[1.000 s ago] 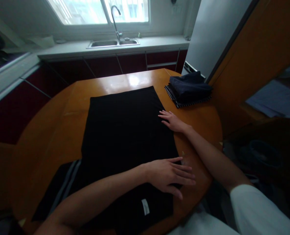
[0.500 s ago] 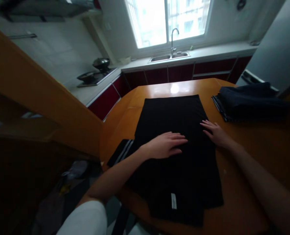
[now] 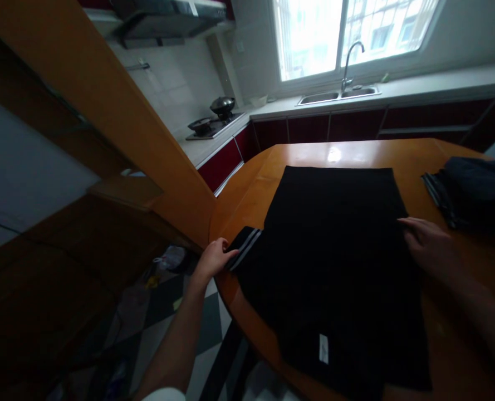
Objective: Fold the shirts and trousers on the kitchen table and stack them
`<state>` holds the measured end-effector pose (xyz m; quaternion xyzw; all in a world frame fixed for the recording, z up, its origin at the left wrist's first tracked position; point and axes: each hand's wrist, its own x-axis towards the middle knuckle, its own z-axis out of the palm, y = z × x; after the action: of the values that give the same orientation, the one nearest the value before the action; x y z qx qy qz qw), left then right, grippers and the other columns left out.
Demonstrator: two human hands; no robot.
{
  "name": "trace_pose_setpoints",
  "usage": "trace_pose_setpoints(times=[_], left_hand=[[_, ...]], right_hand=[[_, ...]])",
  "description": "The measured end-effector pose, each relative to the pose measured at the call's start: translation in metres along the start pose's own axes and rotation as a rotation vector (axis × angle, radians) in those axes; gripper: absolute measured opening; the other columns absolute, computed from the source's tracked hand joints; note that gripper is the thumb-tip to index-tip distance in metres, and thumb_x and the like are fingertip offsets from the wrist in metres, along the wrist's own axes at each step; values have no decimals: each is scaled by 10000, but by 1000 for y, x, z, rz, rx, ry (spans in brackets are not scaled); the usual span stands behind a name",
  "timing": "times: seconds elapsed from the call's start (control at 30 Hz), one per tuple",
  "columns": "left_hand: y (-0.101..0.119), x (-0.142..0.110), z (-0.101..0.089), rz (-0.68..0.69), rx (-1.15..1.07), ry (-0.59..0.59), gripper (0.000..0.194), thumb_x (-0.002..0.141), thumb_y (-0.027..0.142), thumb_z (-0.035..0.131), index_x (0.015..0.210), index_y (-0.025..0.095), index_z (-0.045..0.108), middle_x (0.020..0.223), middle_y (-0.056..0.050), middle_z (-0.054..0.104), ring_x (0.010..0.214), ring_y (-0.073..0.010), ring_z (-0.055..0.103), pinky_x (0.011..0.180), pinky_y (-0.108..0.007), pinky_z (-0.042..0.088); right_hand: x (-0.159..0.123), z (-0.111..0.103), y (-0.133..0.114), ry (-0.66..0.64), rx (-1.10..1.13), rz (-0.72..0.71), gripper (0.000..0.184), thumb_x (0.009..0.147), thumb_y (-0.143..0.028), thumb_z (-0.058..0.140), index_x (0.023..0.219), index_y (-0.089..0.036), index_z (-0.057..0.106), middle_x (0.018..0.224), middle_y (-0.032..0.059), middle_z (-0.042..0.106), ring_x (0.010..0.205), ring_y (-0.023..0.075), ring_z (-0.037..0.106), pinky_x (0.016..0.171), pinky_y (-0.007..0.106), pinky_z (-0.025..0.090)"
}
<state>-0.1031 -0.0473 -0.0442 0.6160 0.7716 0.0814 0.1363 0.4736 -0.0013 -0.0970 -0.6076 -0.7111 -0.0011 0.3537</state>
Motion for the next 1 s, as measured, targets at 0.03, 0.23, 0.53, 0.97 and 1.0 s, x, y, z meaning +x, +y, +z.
trace_pose_setpoints(times=[0.03,0.23,0.53,0.97,1.0], left_hand=[[1,0,1,-7,-27,-6,366,804,459,707,1029,177,647,1004,-103,704,937,-259,665,785,-312,489],[10,4,-15,47,-160,-182,261,753,444,667,715,194,605,721,-17,626,689,-191,585,603,-275,400],[98,4,-31,239,-738,-452,376,856,547,636,855,178,564,743,7,621,632,-131,599,562,-228,423],[109,77,17,673,-367,-36,188,889,248,690,1048,148,687,1036,-81,670,934,-193,616,874,-338,496],[104,76,18,671,-375,-34,190,900,256,681,1058,150,685,1043,-81,665,947,-193,616,883,-337,496]], right_hand=[[-1,1,-1,-2,-3,-5,375,921,-365,439,1165,-221,684,1198,153,700,1153,318,645,1030,471,489],[-3,3,1,-24,-12,-21,382,928,-401,434,1158,-226,684,1208,157,694,1128,328,652,994,479,510],[1,8,0,-50,-15,-59,333,923,-401,444,1109,-263,684,1187,132,704,1123,325,654,991,480,512],[0,-12,-26,31,3,-23,294,922,-363,452,1074,-278,689,1183,105,702,1129,319,650,1017,490,498],[0,-12,-38,23,18,-14,290,920,-363,455,1067,-278,689,1165,101,708,1107,318,658,995,491,508]])
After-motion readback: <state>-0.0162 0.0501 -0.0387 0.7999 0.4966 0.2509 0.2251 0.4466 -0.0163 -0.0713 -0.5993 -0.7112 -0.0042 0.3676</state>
